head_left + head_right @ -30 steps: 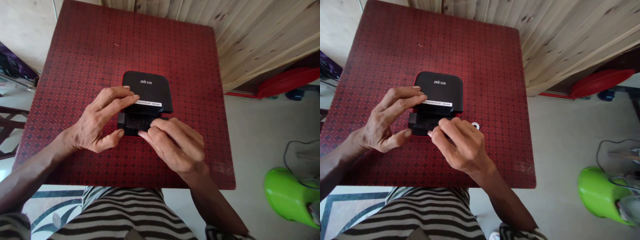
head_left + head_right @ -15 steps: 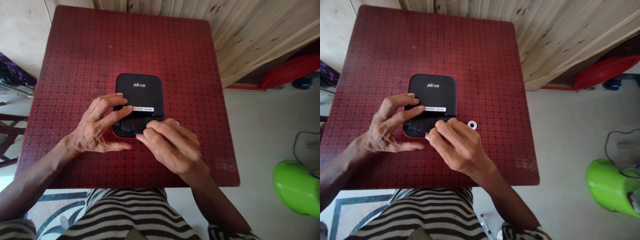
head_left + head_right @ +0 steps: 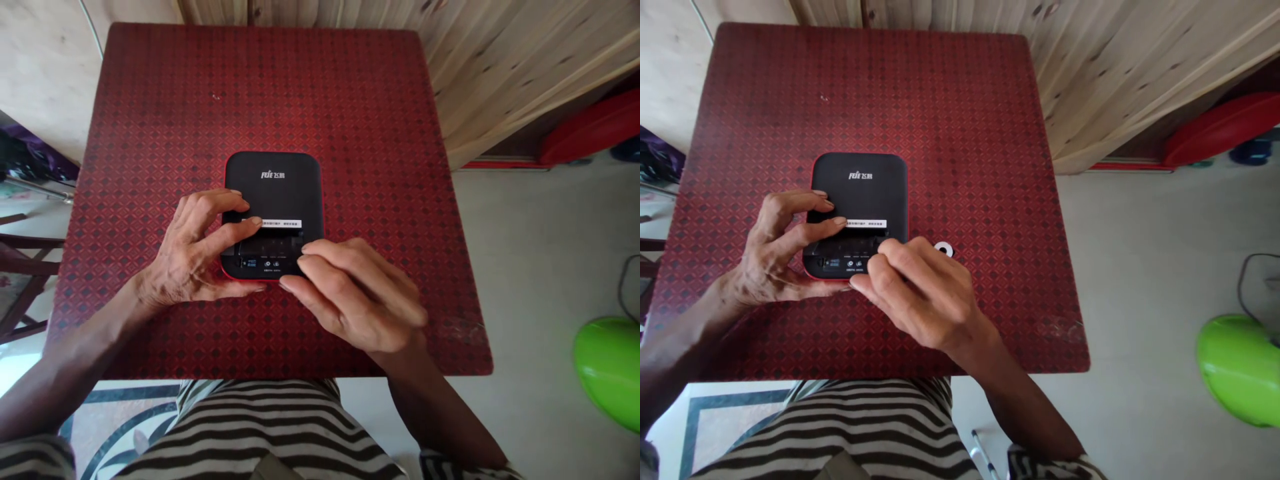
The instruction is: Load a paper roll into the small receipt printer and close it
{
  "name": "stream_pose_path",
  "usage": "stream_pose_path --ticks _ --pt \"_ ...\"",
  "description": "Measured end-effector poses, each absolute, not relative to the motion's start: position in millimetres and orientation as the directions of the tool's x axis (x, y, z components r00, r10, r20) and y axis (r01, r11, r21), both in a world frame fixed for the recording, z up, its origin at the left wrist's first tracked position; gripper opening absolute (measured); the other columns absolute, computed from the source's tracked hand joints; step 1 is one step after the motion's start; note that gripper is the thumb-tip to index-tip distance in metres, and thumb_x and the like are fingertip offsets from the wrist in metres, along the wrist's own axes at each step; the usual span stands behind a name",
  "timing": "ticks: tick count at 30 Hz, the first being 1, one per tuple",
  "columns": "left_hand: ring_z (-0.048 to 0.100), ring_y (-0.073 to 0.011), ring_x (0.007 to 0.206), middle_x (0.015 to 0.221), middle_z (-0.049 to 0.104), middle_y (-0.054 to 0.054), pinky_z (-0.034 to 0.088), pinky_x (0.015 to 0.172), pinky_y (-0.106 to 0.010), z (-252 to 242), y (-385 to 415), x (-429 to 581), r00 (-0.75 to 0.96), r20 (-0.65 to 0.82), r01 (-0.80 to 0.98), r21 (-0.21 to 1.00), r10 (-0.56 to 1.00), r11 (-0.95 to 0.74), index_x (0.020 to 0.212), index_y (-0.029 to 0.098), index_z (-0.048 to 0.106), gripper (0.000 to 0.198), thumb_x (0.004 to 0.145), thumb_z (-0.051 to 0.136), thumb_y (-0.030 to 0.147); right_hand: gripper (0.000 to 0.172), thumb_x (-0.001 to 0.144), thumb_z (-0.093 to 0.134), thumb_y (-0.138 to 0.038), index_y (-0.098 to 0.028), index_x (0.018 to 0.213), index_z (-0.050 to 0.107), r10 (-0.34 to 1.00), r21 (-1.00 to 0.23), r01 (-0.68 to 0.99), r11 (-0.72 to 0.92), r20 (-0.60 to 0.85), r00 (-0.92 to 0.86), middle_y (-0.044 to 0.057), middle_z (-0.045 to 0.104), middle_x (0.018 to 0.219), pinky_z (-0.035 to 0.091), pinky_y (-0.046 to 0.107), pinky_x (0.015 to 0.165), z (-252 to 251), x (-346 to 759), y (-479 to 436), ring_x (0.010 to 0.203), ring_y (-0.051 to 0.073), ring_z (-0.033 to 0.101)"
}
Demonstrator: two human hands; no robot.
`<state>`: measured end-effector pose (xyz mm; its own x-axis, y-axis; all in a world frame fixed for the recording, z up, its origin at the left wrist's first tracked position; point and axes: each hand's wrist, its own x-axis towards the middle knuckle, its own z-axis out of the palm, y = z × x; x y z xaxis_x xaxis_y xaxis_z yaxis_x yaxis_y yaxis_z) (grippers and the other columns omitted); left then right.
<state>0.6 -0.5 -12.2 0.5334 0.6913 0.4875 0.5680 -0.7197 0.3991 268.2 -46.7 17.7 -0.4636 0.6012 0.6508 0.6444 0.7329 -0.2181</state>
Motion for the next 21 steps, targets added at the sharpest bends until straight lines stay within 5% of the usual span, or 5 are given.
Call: stream_pose_path --ticks 4,9,13,21 --pt "0.065 -0.0345 0.129 0.141 0.063 -0.013 0.061 0.110 -0.056 -9.5 -11.5 -0.8 0.538 0.561 0.587 0.287 0.629 -0.757 0.147 0.028 0.058 0.086 0.078 0.085 0.071 0.005 0.102 0.069 -0.023 -0.025 0.099 0.072 0.675 -0.442 0.650 0.618 0.722 -0.151 0.000 0.079 0.090 0.059 0.031 0.075 5.2 285.5 -33.7 0.080 0.015 0.073" --pt "0.069 -0.0299 0.120 0.132 0.067 -0.014 0.066 0.101 -0.049 -17.5 -31.3 -7.4 0.437 0.682 0.635 0.227 0.586 -0.738 0.147 0.020 0.057 0.084 0.081 0.086 0.065 0.031 0.109 0.055 -0.037 -0.021 0.088 0.072 0.798 -0.687 0.599 0.411 0.589 0.127 0.000 0.073 0.076 0.051 0.029 0.061 -25.5 303.5 -5.5 0.064 0.013 0.067" --pt "0.072 -0.0267 0.115 0.129 0.068 -0.013 0.068 0.093 -0.042 -32.2 -39.3 -8.0 0.450 0.707 0.667 0.140 0.546 -0.732 0.142 0.023 0.060 0.064 0.090 0.083 0.052 0.026 0.108 0.055 -0.035 -0.022 0.091 0.071 0.760 -0.565 0.680 0.467 0.650 0.018 0.004 0.077 0.085 0.056 0.034 0.074 -33.8 298.0 -3.2 0.078 0.018 0.072" --pt "0.073 -0.0262 0.111 0.125 0.071 -0.011 0.068 0.092 -0.040 -37.2 -38.5 -6.8 0.431 0.713 0.697 0.126 0.553 -0.706 0.143 0.025 0.059 0.063 0.091 0.080 0.054 0.012 0.105 0.060 -0.025 -0.023 0.103 0.071 0.637 -0.357 0.688 0.631 0.746 -0.197 0.003 0.082 0.094 0.054 0.039 0.083 -38.9 282.4 -21.0 0.086 0.022 0.075"
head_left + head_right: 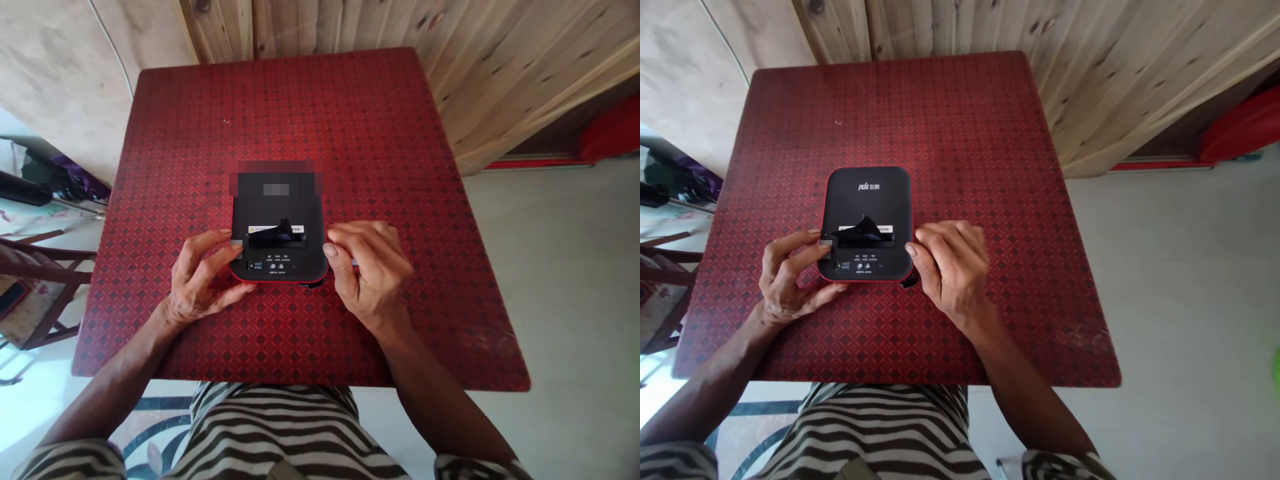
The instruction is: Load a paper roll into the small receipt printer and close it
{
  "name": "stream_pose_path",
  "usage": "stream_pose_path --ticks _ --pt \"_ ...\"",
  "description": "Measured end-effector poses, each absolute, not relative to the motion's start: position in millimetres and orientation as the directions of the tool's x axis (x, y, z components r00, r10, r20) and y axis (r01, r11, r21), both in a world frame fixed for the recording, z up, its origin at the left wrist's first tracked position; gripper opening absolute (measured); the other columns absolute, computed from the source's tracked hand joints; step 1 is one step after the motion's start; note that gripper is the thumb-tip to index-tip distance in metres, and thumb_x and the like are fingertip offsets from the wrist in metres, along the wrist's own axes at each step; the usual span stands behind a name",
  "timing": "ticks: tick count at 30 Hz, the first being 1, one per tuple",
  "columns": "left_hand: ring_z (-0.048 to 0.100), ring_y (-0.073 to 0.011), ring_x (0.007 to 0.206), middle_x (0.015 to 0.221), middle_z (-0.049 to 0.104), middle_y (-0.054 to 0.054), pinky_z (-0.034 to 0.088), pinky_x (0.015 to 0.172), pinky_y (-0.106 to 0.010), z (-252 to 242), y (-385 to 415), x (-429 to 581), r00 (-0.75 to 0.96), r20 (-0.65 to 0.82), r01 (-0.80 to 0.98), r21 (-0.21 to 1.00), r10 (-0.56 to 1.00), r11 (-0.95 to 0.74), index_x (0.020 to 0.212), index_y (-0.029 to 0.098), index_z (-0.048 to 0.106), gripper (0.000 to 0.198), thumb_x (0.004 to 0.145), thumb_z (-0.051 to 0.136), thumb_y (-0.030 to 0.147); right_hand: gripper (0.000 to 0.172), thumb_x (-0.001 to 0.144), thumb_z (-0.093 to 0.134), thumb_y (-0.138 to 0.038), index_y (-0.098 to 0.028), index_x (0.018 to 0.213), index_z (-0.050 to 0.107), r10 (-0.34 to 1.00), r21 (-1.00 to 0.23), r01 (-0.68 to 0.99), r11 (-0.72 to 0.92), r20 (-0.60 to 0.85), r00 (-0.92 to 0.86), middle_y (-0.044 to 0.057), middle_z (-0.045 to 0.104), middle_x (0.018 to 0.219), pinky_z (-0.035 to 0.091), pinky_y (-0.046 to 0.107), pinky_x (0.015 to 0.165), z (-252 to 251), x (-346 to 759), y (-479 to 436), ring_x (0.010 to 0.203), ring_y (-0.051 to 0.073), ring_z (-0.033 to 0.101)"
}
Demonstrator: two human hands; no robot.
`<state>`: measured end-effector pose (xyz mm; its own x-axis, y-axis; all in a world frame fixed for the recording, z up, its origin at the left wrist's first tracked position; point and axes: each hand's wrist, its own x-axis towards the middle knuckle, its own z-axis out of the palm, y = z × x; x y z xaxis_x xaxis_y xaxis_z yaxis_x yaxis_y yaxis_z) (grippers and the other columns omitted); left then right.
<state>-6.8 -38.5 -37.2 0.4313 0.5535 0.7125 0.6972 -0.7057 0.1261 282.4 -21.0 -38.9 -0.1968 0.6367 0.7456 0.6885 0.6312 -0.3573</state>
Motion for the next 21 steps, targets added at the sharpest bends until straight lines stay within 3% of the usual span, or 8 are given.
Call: stream_pose_path --ticks 13,21 --pt "0.074 -0.0261 0.109 0.124 0.072 -0.011 0.068 0.090 -0.040 -36.4 -41.0 -9.0 0.431 0.719 0.697 0.120 0.546 -0.707 0.142 0.027 0.061 0.063 0.088 0.084 0.051 0.010 0.103 0.060 -0.019 -0.022 0.107 0.069 0.625 -0.371 0.642 0.671 0.749 -0.219 0.006 0.080 0.095 0.058 0.039 0.082 -39.9 282.3 -21.1 0.085 0.022 0.074" --pt "0.073 -0.0258 0.115 0.132 0.067 -0.009 0.068 0.092 -0.043 -35.4 -41.7 -7.8 0.372 0.686 0.719 0.213 0.625 -0.662 0.136 0.032 0.062 0.059 0.087 0.084 0.056 0.014 0.102 0.060 -0.019 -0.023 0.112 0.069 0.654 -0.374 0.660 0.652 0.718 -0.238 0.006 0.081 0.099 0.059 0.041 0.084 -39.8 284.9 -23.6 0.088 0.023 0.075"
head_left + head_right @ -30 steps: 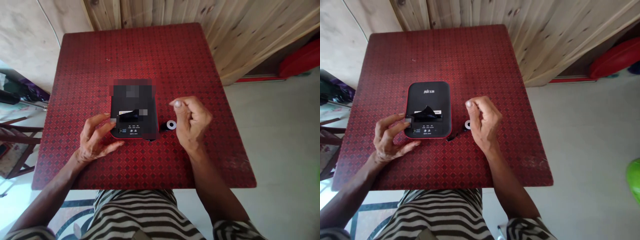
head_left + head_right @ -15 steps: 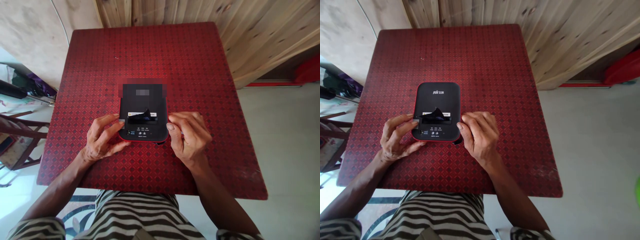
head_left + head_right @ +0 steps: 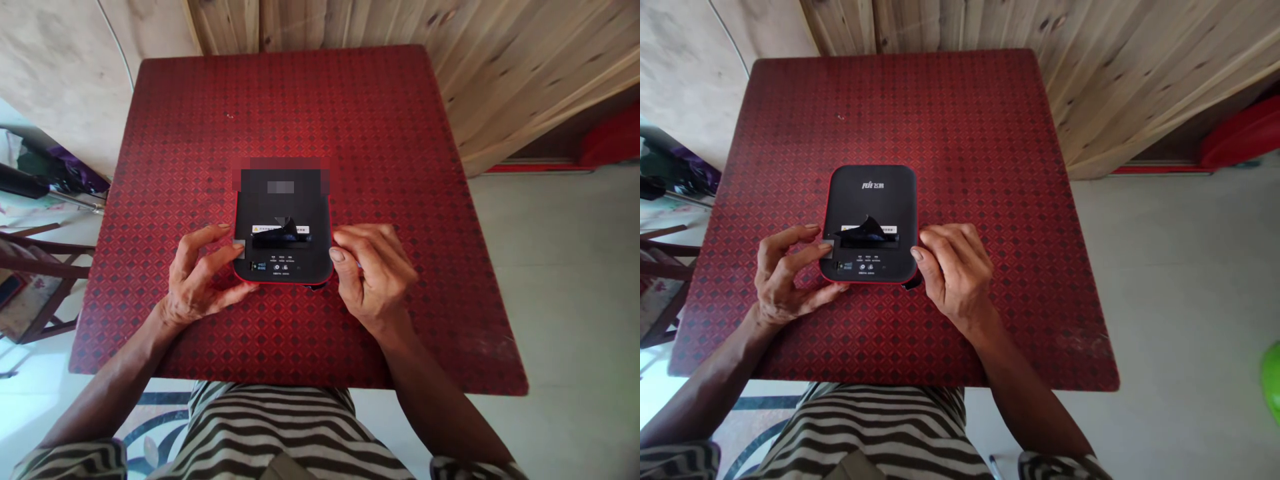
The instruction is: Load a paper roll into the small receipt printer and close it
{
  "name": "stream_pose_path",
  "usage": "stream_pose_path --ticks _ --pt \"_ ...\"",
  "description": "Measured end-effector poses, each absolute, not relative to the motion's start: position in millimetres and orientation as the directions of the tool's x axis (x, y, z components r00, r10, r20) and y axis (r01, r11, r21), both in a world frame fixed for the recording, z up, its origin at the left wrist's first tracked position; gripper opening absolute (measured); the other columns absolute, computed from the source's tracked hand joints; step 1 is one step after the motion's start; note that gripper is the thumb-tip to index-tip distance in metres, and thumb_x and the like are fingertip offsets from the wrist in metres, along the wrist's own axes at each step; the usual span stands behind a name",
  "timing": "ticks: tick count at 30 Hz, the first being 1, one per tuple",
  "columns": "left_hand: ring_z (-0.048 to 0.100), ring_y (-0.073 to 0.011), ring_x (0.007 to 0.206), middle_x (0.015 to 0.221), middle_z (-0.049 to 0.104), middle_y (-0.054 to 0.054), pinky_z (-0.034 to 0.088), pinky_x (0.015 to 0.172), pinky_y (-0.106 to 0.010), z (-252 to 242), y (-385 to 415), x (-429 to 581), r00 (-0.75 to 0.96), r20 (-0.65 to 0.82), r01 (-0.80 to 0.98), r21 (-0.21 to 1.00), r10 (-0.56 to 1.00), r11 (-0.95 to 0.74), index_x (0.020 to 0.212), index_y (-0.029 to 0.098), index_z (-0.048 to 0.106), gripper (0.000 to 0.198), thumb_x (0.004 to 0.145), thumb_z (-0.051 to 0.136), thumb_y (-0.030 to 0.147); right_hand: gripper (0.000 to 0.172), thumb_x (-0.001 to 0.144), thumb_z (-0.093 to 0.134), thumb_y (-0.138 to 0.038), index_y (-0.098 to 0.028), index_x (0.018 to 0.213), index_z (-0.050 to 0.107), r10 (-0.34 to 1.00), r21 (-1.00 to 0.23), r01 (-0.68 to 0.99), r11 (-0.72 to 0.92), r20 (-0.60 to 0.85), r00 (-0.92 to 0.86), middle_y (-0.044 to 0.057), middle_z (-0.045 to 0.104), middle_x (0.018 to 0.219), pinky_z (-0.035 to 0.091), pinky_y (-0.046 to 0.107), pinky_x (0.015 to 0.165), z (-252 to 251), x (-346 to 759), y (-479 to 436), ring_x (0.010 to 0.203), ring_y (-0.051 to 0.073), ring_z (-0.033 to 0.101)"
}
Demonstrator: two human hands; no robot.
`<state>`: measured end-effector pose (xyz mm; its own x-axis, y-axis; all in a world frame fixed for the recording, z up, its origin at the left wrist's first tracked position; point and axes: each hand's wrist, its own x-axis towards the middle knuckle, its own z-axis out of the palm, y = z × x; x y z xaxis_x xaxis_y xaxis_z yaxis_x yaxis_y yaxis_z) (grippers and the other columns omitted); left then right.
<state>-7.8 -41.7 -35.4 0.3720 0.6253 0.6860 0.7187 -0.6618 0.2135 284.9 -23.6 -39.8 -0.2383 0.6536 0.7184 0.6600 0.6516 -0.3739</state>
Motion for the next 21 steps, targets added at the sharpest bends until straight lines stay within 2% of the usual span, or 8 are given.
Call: stream_pose_path --ticks 5,11,18,21 --pt "0.069 -0.0259 0.119 0.133 0.063 -0.010 0.067 0.097 -0.044 -30.4 -41.1 -6.6 0.363 0.659 0.672 0.305 0.659 -0.675 0.133 0.029 0.063 0.058 0.084 0.089 0.049 0.009 0.104 0.060 -0.020 -0.023 0.110 0.066 0.642 -0.360 0.662 0.657 0.728 -0.242 0.006 0.080 0.098 0.059 0.040 0.083 -38.5 284.4 -23.8 0.087 0.022 0.074" --pt "0.069 -0.0270 0.119 0.132 0.064 -0.010 0.066 0.096 -0.049 -27.0 -38.7 -5.0 0.356 0.620 0.641 0.383 0.700 -0.665 0.126 0.029 0.064 0.053 0.084 0.089 0.050 0.010 0.103 0.060 -0.018 -0.020 0.109 0.068 0.636 -0.379 0.643 0.665 0.739 -0.223 0.008 0.080 0.098 0.060 0.040 0.084 -39.6 281.0 -23.0 0.089 0.022 0.074" --pt "0.070 -0.0263 0.114 0.129 0.065 -0.011 0.065 0.092 -0.043 -38.1 -38.5 -6.6 0.350 0.647 0.650 0.353 0.678 -0.673 0.132 0.030 0.062 0.057 0.085 0.087 0.051 0.011 0.102 0.063 -0.015 -0.022 0.104 0.071 0.680 -0.458 0.625 0.632 0.714 -0.165 0.005 0.081 0.095 0.060 0.037 0.083 -27.5 281.9 -21.0 0.086 0.021 0.075" --pt "0.070 -0.0257 0.111 0.127 0.066 -0.011 0.065 0.090 -0.041 -42.1 -39.3 -5.3 0.348 0.679 0.631 0.341 0.647 -0.697 0.137 0.027 0.059 0.061 0.086 0.086 0.047 0.012 0.101 0.067 -0.015 -0.023 0.105 0.074 0.667 -0.395 0.640 0.659 0.699 -0.256 0.004 0.082 0.098 0.060 0.036 0.085 -4.2 281.4 -12.0 0.088 0.020 0.075"
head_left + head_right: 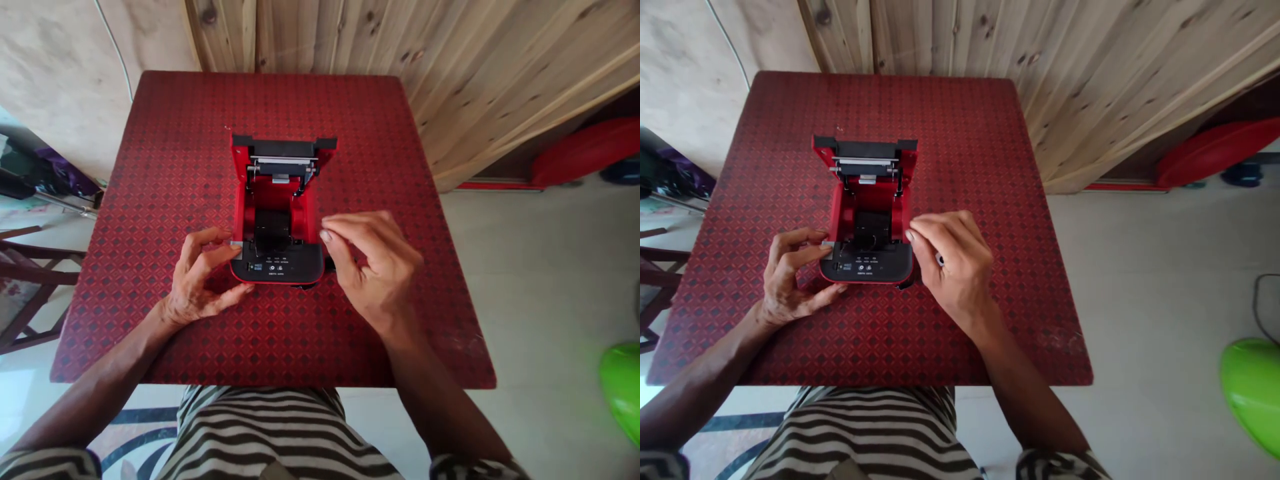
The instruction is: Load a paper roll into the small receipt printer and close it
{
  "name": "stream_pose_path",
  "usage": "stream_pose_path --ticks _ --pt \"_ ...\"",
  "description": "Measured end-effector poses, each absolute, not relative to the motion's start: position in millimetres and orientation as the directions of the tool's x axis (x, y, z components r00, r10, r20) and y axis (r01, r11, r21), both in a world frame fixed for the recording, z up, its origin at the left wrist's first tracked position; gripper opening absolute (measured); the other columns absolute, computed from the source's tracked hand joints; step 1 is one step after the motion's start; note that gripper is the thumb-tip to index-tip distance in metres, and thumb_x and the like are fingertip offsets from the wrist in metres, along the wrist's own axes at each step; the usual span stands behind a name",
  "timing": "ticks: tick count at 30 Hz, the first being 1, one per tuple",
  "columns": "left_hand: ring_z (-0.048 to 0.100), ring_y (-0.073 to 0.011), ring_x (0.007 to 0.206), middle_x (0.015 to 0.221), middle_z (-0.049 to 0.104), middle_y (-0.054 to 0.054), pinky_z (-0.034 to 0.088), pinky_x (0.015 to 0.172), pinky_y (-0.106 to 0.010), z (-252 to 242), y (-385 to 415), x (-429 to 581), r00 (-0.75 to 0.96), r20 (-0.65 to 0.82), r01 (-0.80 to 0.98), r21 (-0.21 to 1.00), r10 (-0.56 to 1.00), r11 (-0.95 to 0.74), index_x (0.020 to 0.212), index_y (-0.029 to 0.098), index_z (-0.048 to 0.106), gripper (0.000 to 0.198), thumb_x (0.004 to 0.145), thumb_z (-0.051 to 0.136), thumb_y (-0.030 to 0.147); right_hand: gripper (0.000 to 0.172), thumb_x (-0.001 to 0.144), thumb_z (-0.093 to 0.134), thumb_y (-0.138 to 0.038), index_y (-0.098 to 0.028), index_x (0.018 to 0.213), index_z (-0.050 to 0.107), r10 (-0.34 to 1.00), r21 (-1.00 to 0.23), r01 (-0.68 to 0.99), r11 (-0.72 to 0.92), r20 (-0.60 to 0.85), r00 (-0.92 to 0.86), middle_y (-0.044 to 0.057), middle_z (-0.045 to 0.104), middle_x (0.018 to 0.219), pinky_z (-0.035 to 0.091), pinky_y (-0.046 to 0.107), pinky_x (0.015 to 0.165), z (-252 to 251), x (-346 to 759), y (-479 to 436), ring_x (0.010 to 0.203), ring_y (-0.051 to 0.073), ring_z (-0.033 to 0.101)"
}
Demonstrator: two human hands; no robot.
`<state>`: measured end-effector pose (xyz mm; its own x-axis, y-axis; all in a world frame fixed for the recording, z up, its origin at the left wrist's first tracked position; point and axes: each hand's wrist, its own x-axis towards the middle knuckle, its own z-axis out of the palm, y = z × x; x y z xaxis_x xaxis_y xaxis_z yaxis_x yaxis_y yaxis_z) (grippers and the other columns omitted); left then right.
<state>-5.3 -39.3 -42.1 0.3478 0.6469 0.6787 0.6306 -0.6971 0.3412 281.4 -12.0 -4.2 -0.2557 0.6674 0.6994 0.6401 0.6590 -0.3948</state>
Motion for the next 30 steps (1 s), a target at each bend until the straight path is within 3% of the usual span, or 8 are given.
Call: stream_pose_path --ticks 2,5,9,13,19,24,27,30 --pt "0.070 -0.0260 0.113 0.127 0.066 -0.012 0.064 0.093 -0.041 -43.2 -40.5 -4.1 0.356 0.687 0.625 0.329 0.633 -0.708 0.139 0.024 0.058 0.063 0.087 0.086 0.045 0.013 0.103 0.065 -0.016 -0.022 0.107 0.075 0.680 -0.334 0.646 0.686 0.609 -0.408 0.006 0.083 0.103 0.059 0.037 0.088 13.6 274.6 -1.5 0.093 0.021 0.074" --pt "0.069 -0.0268 0.118 0.129 0.066 -0.015 0.063 0.099 -0.041 -44.5 -43.5 -2.5 0.365 0.686 0.618 0.327 0.630 -0.715 0.140 0.018 0.058 0.066 0.087 0.086 0.044 0.019 0.104 0.059 -0.012 -0.018 0.103 0.077 0.731 -0.244 0.693 0.678 0.321 -0.602 0.010 0.082 0.106 0.056 0.039 0.093 33.3 252.9 17.7 0.100 0.024 0.073" --pt "0.067 -0.0269 0.123 0.132 0.065 -0.018 0.063 0.103 -0.040 -47.4 -46.3 -2.2 0.376 0.676 0.587 0.355 0.634 -0.727 0.145 0.014 0.055 0.069 0.089 0.085 0.042 0.025 0.103 0.052 -0.005 -0.014 0.105 0.076 0.765 -0.089 0.762 0.642 0.001 -0.644 0.014 0.080 0.105 0.053 0.037 0.085 38.7 220.1 38.2 0.101 0.027 0.075" --pt "0.067 -0.0279 0.124 0.134 0.065 -0.019 0.064 0.103 -0.042 -48.8 -47.2 -2.8 0.393 0.666 0.581 0.356 0.634 -0.732 0.149 0.015 0.051 0.071 0.091 0.083 0.041 0.026 0.103 0.052 -0.005 -0.011 0.113 0.075 0.752 -0.020 0.762 0.647 -0.146 -0.642 0.018 0.079 0.113 0.053 0.037 0.082 35.9 206.7 48.2 0.104 0.029 0.077" --pt "0.067 -0.0269 0.122 0.135 0.065 -0.018 0.066 0.101 -0.042 -49.8 -48.0 -2.4 0.393 0.654 0.584 0.365 0.646 -0.725 0.149 0.017 0.050 0.069 0.092 0.082 0.038 0.019 0.100 0.064 -0.013 -0.011 0.116 0.074 0.749 -0.012 0.759 0.651 -0.156 -0.644 0.017 0.079 0.115 0.056 0.039 0.086 44.1 210.7 49.3 0.106 0.031 0.076" --pt "0.067 -0.0265 0.124 0.134 0.065 -0.018 0.065 0.103 -0.042 -50.6 -46.0 -2.0 0.389 0.662 0.582 0.362 0.641 -0.728 0.149 0.017 0.051 0.070 0.090 0.085 0.036 0.012 0.098 0.066 -0.014 -0.015 0.107 0.075 0.782 -0.016 0.783 0.622 -0.022 -0.623 0.014 0.080 0.109 0.059 0.039 0.086 54.7 215.8 32.4 0.108 0.030 0.075" --pt "0.068 -0.0267 0.123 0.133 0.066 -0.017 0.065 0.103 -0.042 -50.4 -45.1 -2.0 0.385 0.673 0.585 0.351 0.631 -0.731 0.148 0.017 0.051 0.072 0.088 0.086 0.036 0.011 0.097 0.067 -0.014 -0.018 0.104 0.075 0.779 -0.106 0.773 0.626 0.121 -0.615 0.012 0.080 0.107 0.061 0.042 0.090 65.9 228.4 17.2 0.108 0.030 0.075" --pt "0.068 -0.0269 0.123 0.133 0.067 -0.017 0.065 0.104 -0.041 -50.5 -44.6 -2.5 0.384 0.678 0.583 0.349 0.627 -0.734 0.148 0.016 0.052 0.074 0.087 0.088 0.035 0.018 0.095 0.072 -0.018 -0.023 0.112 0.075 0.797 -0.307 0.738 0.601 0.300 -0.524 0.007 0.081 0.110 0.062 0.044 0.091 73.7 256.0 6.2 0.099 0.027 0.077"
